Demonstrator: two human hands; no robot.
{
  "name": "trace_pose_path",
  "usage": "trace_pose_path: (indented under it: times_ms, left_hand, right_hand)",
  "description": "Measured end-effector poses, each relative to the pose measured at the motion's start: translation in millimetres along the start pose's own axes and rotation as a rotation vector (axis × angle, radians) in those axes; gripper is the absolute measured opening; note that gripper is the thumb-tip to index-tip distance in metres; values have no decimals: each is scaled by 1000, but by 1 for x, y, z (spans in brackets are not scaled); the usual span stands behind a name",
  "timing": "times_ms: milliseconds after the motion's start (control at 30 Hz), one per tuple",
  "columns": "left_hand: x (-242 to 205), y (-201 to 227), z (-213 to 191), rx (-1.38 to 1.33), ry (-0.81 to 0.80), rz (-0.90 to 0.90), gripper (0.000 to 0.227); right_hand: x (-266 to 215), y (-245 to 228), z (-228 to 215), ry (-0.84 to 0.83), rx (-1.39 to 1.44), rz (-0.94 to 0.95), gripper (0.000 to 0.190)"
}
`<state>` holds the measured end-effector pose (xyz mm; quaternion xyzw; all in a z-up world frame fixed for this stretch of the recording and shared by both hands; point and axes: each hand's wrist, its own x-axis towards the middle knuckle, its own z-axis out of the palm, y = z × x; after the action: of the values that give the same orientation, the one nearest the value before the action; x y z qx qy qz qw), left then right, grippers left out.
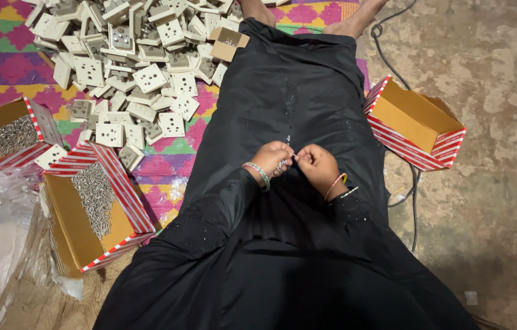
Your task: The person sits on a mat and assembles small electrical components by hand, inserting metal pins into white plastic sockets. They handle the components one at a time, picking pins from a nearby box and inserting them into the sockets.
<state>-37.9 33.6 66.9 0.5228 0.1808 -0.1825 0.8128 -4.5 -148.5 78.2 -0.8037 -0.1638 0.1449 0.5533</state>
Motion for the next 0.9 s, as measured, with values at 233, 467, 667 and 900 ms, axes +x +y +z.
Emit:
trace_pose_path:
  times_ms: [233, 467, 667, 900]
  left_hand:
    - [-3, 3, 0, 38, -43, -20, 15]
    - [-9, 8, 0, 51, -64, -56, 18]
    - [-12, 10, 0, 19, -67, -80, 12]
    - [-11, 8, -1, 25, -103, -25, 13]
  right_hand:
    - [-3, -11, -1, -1, -72, -87, 9]
    - [-7, -18, -3, 37, -157, -92, 10]
    - [-4, -12, -3, -31, 13, -46, 16]
    - [-4, -14, -5, -6, -143, -89, 9]
